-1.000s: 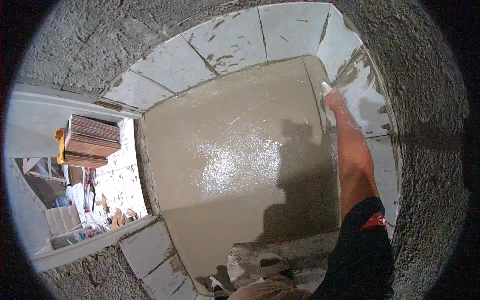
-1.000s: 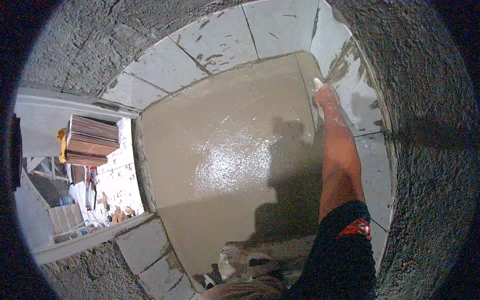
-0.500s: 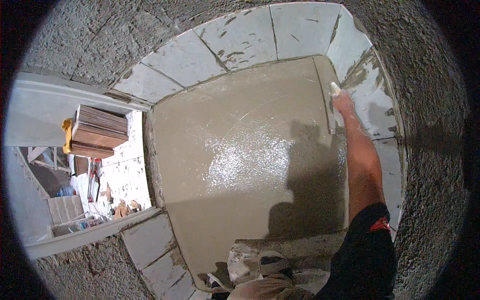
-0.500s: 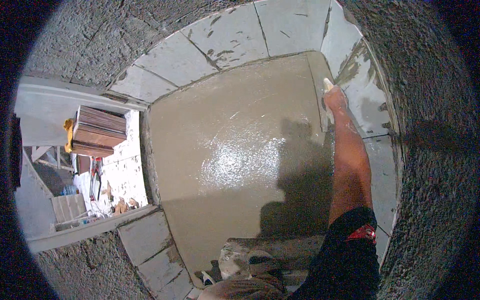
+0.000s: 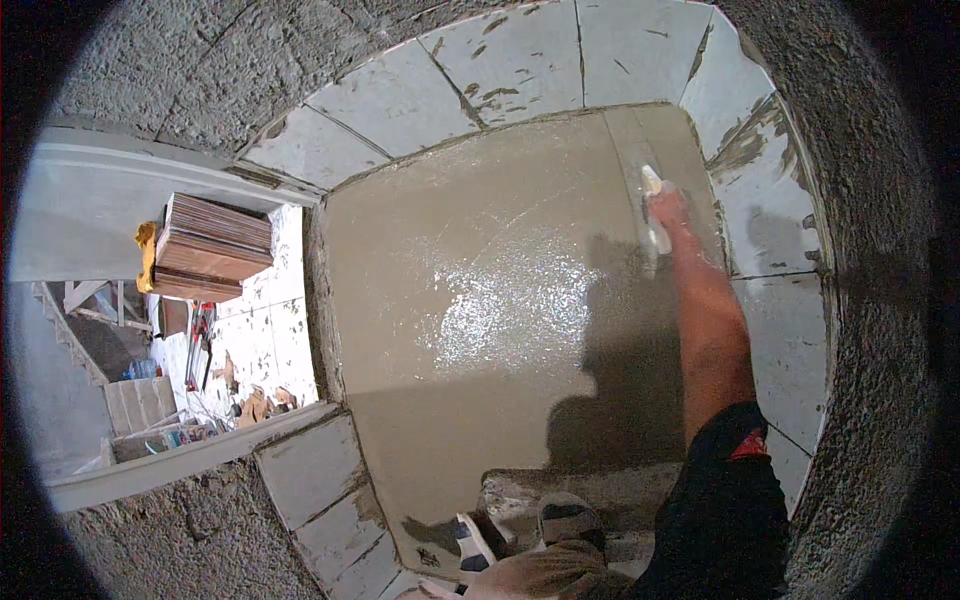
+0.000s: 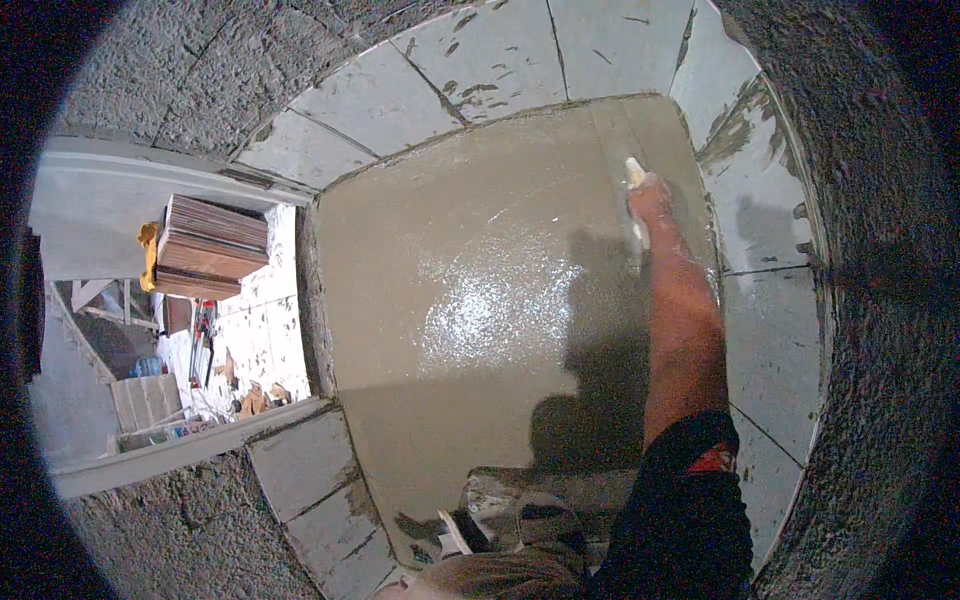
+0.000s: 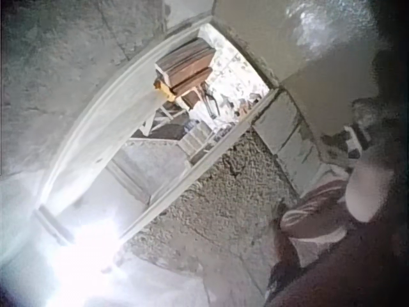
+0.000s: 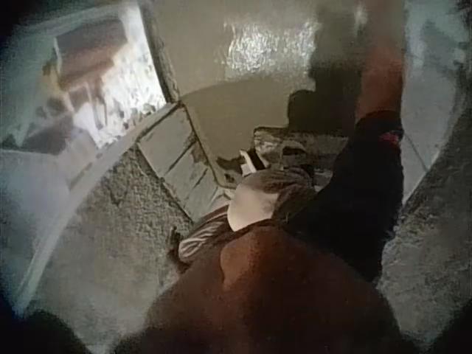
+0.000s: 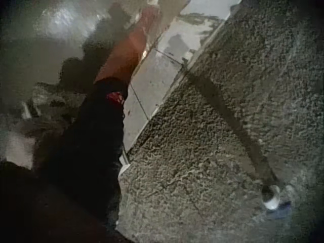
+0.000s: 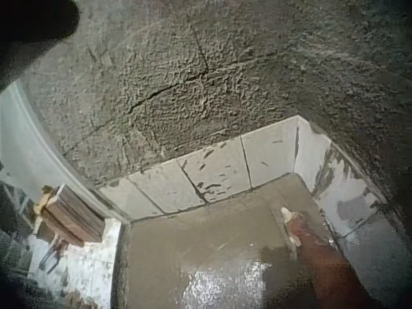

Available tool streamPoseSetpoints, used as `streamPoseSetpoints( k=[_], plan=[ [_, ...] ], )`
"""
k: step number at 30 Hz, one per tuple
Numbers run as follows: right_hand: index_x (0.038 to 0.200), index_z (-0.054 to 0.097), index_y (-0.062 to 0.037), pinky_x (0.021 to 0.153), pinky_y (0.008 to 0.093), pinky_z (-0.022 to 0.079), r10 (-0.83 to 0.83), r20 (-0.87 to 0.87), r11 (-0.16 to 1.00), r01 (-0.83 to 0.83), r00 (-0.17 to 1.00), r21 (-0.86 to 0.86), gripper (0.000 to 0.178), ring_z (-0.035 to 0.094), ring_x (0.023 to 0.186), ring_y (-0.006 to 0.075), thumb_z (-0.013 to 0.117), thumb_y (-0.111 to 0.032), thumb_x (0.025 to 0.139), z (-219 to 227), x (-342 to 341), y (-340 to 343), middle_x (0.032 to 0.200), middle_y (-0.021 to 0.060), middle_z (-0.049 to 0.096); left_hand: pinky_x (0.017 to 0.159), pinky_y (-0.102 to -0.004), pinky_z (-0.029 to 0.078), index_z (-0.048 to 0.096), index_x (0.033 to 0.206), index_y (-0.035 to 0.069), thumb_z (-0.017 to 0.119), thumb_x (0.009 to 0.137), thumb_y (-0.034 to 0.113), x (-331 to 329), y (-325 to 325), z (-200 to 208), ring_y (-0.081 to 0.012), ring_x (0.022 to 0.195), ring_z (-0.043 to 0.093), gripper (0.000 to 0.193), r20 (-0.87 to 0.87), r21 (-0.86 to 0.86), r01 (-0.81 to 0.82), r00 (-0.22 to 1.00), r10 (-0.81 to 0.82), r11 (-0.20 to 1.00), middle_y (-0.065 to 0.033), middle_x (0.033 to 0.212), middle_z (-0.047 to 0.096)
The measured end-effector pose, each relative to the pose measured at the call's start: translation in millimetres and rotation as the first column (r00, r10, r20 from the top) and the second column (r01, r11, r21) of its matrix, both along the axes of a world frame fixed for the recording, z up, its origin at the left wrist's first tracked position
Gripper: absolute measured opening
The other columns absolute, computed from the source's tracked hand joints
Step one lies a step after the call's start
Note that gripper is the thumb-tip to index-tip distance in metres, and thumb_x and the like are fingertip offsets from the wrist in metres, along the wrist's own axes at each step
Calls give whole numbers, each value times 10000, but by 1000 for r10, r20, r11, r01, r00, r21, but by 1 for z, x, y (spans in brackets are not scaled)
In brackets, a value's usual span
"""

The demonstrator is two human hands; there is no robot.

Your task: The person smooths and levels the wet cement floor using a hand float.

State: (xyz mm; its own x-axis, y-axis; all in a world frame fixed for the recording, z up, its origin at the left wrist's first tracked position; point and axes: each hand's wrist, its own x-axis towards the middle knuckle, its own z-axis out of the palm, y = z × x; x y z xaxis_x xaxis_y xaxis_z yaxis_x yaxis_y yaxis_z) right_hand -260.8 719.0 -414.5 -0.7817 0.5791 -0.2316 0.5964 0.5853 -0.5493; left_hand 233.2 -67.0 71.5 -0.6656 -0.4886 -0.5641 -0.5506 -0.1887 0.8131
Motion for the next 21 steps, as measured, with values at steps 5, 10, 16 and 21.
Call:
streamPoseSetpoints(
  k=[5,10,16,21],
  plan=[
    [996,595,0,839,455,449,-119,13,987,119,993,-106,328,567,973,394,592,-198,734,14,-5,-40,1011,253,590,508,-296,356,442,955,19,589,764,46,-7,-4,0,-144,623,410,243,-6,72,-4,1000,4,997,-46,801,447],
    [995,580,8,847,460,444,-67,-24,987,63,997,-147,332,560,986,396,593,-212,746,28,-9,-75,1025,249,586,499,-297,346,438,940,19,590,760,38,-2,-5,6,-143,613,399,236,-4,133,-30,1000,31,991,-43,787,436],
    [1014,551,-1,849,457,443,-55,-1,990,55,998,-130,365,559,986,393,608,-252,755,13,-17,-104,1033,234,584,487,-297,333,434,921,18,591,754,29,15,-8,0,-141,600,384,230,15,230,-98,995,97,968,-40,771,423],
    [1025,533,-11,863,456,432,-72,-23,985,68,997,-160,370,567,971,386,614,-244,749,15,-27,-142,1006,229,591,477,-298,323,430,906,18,592,749,21,30,-12,-3,-139,589,373,225,50,313,-162,987,154,936,-37,758,413]
  ],
)
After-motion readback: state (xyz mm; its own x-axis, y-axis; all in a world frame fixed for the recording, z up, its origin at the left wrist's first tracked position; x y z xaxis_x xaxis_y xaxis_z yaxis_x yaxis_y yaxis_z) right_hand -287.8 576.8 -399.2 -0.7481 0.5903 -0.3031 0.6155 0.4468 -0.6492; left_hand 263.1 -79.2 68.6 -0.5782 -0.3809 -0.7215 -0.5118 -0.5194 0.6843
